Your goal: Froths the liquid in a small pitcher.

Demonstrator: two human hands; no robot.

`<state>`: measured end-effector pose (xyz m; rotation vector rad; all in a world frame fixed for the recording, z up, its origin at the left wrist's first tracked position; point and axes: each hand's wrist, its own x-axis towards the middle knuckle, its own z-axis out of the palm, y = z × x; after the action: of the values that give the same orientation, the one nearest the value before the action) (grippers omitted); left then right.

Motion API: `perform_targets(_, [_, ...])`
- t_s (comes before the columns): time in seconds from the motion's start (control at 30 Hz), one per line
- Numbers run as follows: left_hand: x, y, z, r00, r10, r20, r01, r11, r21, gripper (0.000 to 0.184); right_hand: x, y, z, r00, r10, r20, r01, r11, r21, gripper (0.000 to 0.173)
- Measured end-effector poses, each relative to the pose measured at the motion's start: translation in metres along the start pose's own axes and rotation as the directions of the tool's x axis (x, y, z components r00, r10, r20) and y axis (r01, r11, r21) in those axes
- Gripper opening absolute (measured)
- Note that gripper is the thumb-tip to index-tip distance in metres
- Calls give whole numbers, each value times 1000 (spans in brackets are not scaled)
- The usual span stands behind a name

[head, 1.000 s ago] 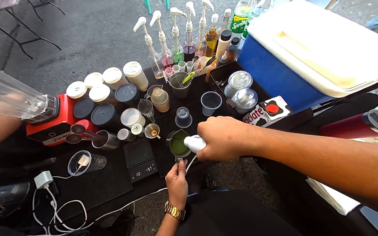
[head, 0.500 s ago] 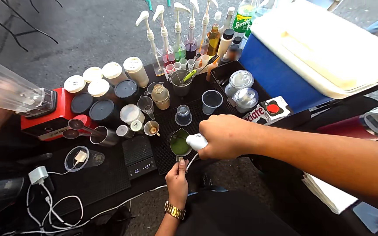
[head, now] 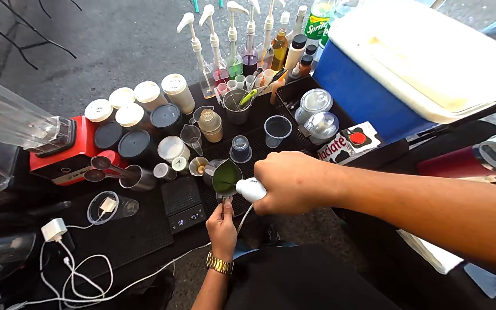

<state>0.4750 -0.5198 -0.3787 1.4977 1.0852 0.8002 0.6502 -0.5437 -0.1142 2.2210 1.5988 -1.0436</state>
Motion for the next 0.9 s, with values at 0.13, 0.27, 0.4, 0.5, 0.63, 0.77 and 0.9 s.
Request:
perform_targets(0.13, [5, 4, -2, 1000, -6, -1, 6, 997, -73, 27, -2, 2, -9, 1000, 11, 15, -11, 1000, 15, 34])
perform_targets(0.27, [9, 6, -2, 1000, 15, -8, -16, 997, -75, 28, -4, 4, -11, 1000, 11, 8, -11, 1000, 12, 34])
perform_targets(0.4, [11, 9, -4, 998, 52, -24, -52, 999, -15, 29, -6, 7, -11, 1000, -3, -13, 3, 1000, 19, 35])
perform_targets(0.5, [14, 11, -4, 995, 92, -28, -91, 995, 32, 31, -7, 10, -12, 999, -9, -35, 10, 1000, 24, 35])
perform_targets(0.63, [20, 15, -5, 991, 126, -33, -126, 992, 12, 27, -10, 9, -15, 997, -31, -73, 34, 998, 46, 33])
perform_targets(0.77, [28, 21, -6, 992, 125, -26, -125, 992, -20, 26, -14, 12, -18, 989, -67, -130, 76, 995, 67, 29])
perform_targets(0.9, [35, 31, -8, 990, 138, -26, -139, 990, -32, 29, -20, 15, -24, 977, -97, -191, 109, 992, 56, 26])
